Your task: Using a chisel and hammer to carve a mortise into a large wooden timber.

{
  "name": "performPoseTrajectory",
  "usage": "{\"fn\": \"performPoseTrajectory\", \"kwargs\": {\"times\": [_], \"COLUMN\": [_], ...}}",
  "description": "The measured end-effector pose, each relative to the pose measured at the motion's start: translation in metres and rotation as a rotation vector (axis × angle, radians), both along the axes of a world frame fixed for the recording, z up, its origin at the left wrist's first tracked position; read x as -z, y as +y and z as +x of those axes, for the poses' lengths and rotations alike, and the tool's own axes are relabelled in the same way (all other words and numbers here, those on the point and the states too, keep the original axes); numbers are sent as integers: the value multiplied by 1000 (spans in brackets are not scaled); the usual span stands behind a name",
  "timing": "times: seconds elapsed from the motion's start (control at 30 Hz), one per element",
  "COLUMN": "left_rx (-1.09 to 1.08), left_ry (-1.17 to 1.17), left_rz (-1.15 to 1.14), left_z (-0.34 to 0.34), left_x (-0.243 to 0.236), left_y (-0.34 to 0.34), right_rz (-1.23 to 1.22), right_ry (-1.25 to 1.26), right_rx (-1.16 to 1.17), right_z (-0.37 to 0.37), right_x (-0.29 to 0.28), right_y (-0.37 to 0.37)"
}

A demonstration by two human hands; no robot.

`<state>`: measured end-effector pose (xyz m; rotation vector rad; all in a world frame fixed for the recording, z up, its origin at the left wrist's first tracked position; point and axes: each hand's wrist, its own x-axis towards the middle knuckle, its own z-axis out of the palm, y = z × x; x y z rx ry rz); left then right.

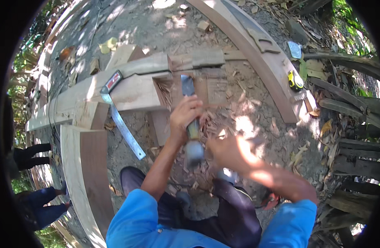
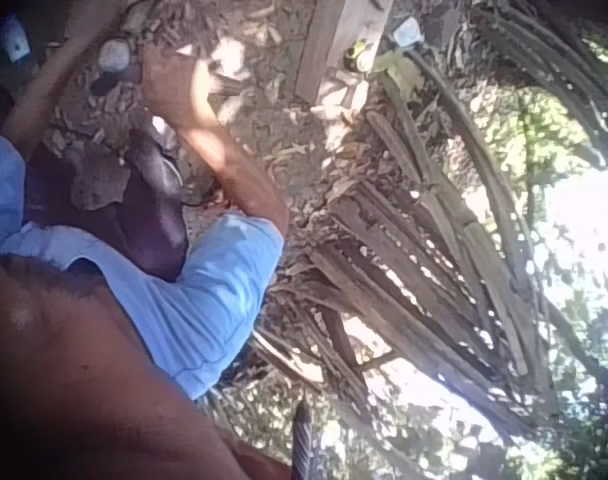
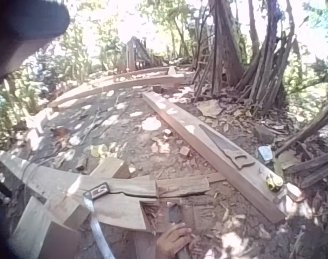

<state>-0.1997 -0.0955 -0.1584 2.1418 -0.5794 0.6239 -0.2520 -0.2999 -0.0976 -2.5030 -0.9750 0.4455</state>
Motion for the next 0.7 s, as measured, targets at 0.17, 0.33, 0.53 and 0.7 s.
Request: {"fn": "performPoseTrajectory", "kwargs": {"times": [0.17,0.33,0.53,0.7], "left_rx": [13,-48,-17,12], "left_ry": [-20,-84,-32,-40], "left_rz": [-20,-16,-10,12], "left_z": [13,22,9,11], "left_x": [-11,-3,-8,-1], "left_y": [-8,-8,-7,-4], "right_rz": [534,264,-246,123], "right_ry": [-413,-286,-362,-222], "right_rx": [-557,-190,-419,-132], "right_z": [-18,4,24,19], "right_x": [-33,-9,-31,10], "right_y": [-8,-3,-1,1]}}
